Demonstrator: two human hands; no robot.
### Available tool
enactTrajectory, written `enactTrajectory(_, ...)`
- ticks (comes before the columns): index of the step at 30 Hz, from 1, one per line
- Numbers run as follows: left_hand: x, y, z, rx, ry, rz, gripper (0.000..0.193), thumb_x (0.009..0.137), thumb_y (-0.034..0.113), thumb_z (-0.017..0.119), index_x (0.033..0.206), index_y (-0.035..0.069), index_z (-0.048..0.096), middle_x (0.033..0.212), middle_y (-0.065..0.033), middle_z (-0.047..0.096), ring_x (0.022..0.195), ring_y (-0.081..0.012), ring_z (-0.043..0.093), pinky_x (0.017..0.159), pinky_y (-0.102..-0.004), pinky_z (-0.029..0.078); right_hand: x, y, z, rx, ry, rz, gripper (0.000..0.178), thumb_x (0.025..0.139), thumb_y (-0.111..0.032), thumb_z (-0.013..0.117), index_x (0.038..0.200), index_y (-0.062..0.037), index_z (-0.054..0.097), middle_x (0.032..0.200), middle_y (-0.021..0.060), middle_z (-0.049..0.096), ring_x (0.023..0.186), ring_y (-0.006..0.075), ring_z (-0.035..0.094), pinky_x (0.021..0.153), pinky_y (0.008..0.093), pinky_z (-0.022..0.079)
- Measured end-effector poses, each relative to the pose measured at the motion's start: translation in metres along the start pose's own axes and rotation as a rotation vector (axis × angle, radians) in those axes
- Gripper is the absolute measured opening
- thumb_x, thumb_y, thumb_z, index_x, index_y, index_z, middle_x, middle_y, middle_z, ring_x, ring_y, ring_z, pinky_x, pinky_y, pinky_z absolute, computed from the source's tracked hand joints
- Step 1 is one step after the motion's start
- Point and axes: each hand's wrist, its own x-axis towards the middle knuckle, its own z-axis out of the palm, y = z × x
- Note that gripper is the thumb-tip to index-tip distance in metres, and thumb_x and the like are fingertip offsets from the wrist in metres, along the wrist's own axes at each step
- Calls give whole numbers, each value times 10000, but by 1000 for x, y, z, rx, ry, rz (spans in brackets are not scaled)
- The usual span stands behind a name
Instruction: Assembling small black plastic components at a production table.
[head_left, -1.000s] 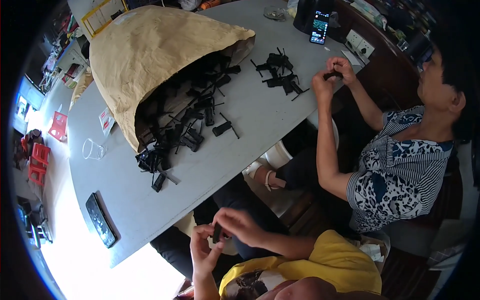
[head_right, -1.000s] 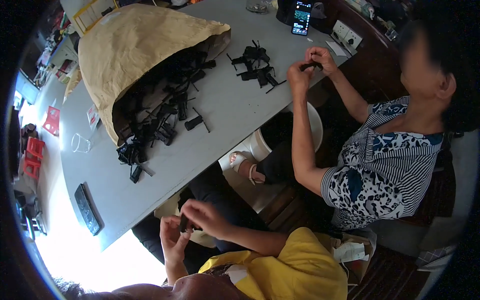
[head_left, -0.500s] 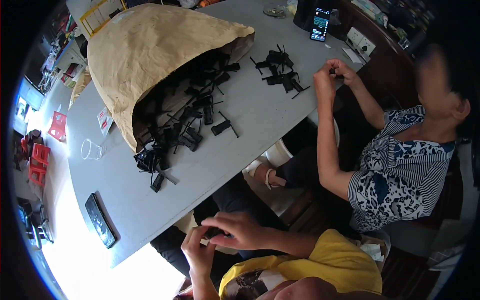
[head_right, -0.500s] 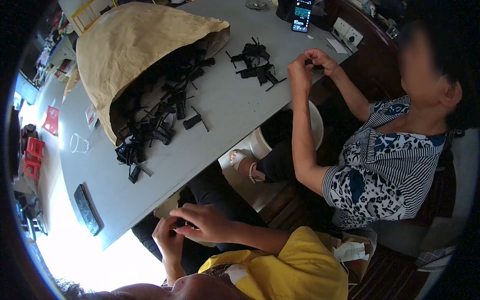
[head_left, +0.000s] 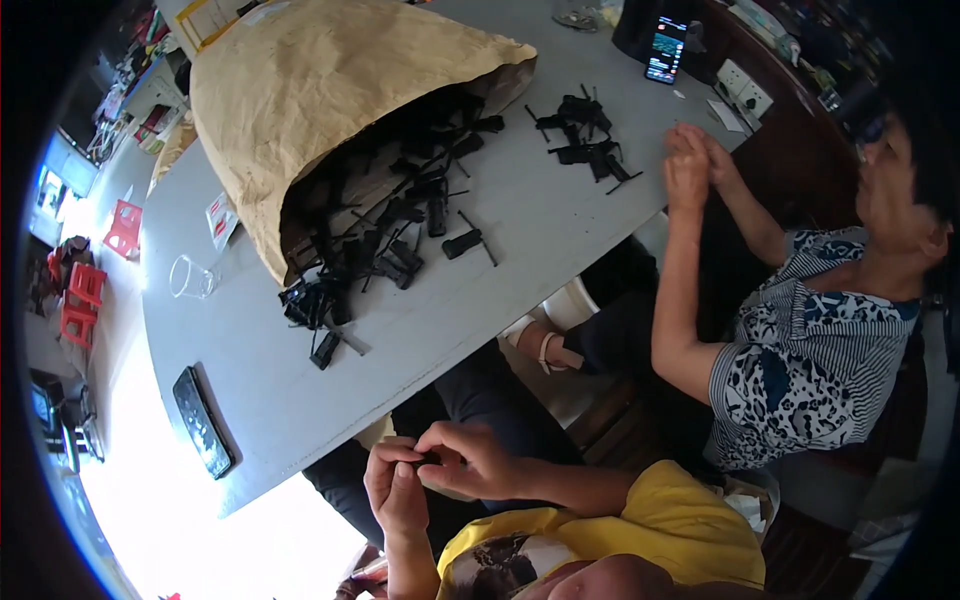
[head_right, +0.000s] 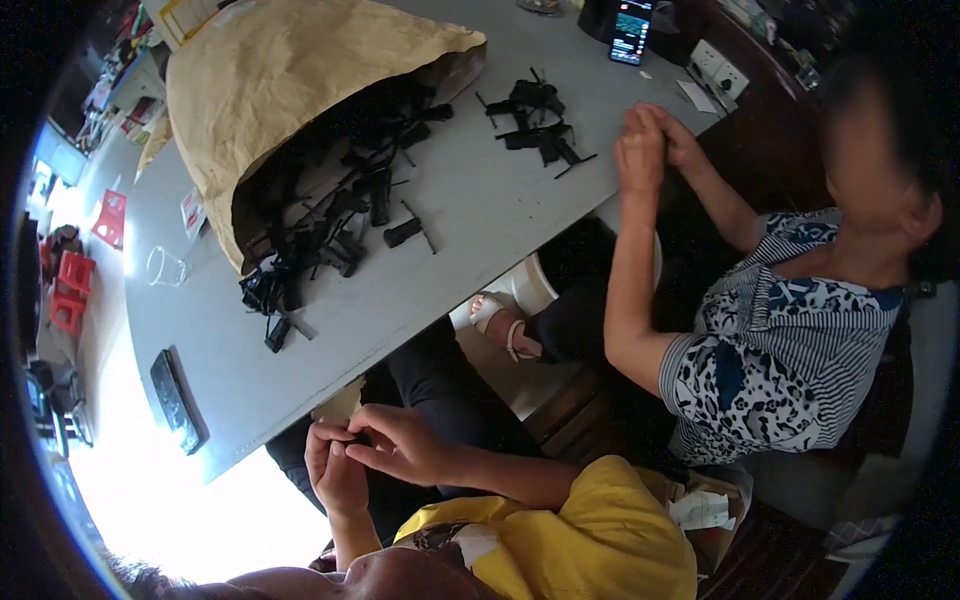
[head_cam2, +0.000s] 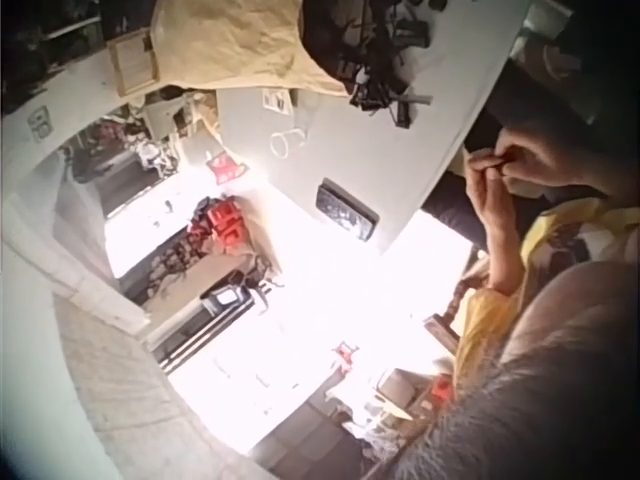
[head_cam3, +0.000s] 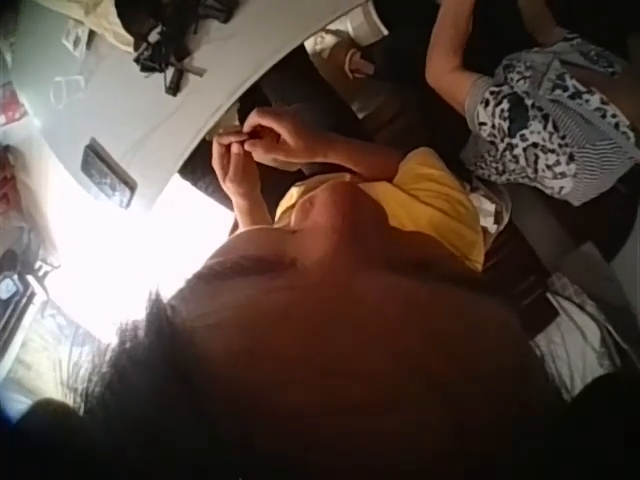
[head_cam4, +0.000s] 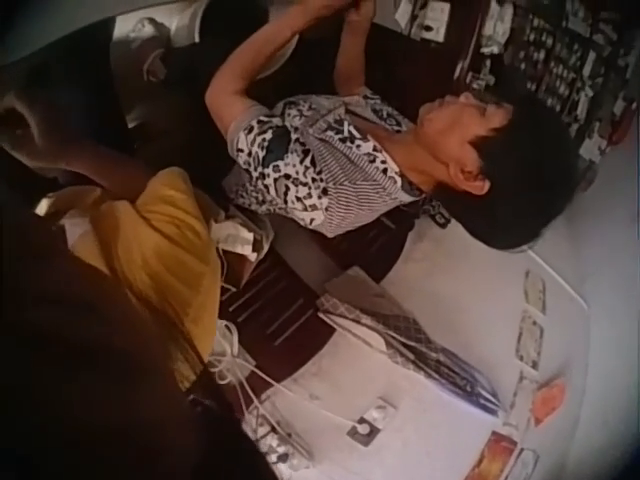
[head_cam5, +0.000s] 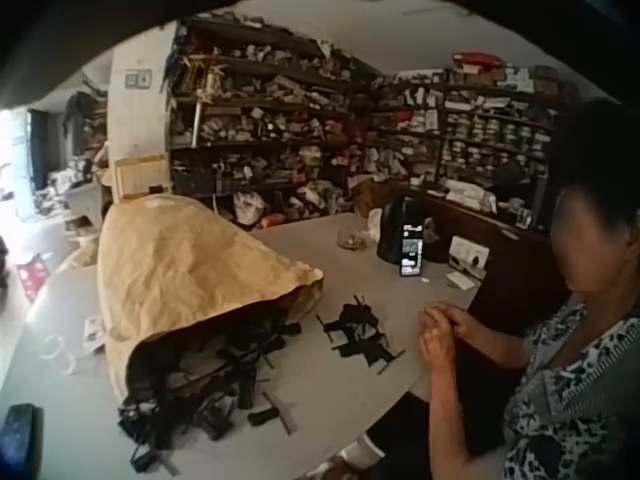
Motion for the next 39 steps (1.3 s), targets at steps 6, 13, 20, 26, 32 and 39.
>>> enactTrajectory(6, -1, 2, -9, 100, -53, -11, 152, 850, 148, 540, 854, 0, 506, 854, -70, 504, 732, -121, 477, 680, -225, 386, 48, 0, -49, -580, 289, -311, 203, 753, -5, 585, 954, -15, 562, 896, 130, 560, 727, 257, 570, 625, 327, 468)
enactTrajectory(13, -1, 3, -8, 170, 36, -144, 132, 849, 124, 454, 777, 30, 512, 715, -23, 488, 625, -85, 432, 581, -204, 333, 105, 15, -95, -1154, 450, -327, 287, 762, -42, 554, 1047, -12, 538, 1126, 139, 529, 771, 272, 570, 639, 350, 491)
enactTrajectory(20, 14, -7, -13, 339, -37, -88, 252, 861, 183, 496, 660, 51, 421, 636, -21, 409, 608, -108, 396, 575, -225, 309, 129, -25, -185, -538, 762, -321, 680, 803, -49, 564, 1376, -45, 197, 1154, 116, 536, 667, 111, 551, 535, 215, 441)
enactTrajectory(26, 26, -4, -13, 473, -73, -68, 307, 880, 202, 497, 632, 39, 418, 610, -19, 413, 565, -105, 368, 539, -229, 290, 146, -47, -213, -136, 1018, -518, 336, 841, -70, 455, 1174, -26, 439, 948, 72, 584, 669, 54, 515, 530, 163, 383)
enactTrajectory(32, 49, 2, -4, 626, -112, 33, 343, 897, 207, 497, 611, 32, 423, 591, -25, 435, 525, -97, 377, 497, -228, 287, 138, 12, -143, -798, 414, -395, 200, 780, -70, 573, 977, -38, 567, 1094, 99, 507, 931, 223, 545, 701, 309, 475)
enactTrajectory(39, 78, 16, -14, 836, 0, 213, 125, 877, 130, 497, 800, 39, 460, 631, 25, 405, 534, -49, 380, 471, -184, 292, 129, 32, -124, -953, 285, -433, 179, 730, -90, 616, 893, -51, 555, 1014, 80, 522, 885, 250, 513, 696, 344, 481)
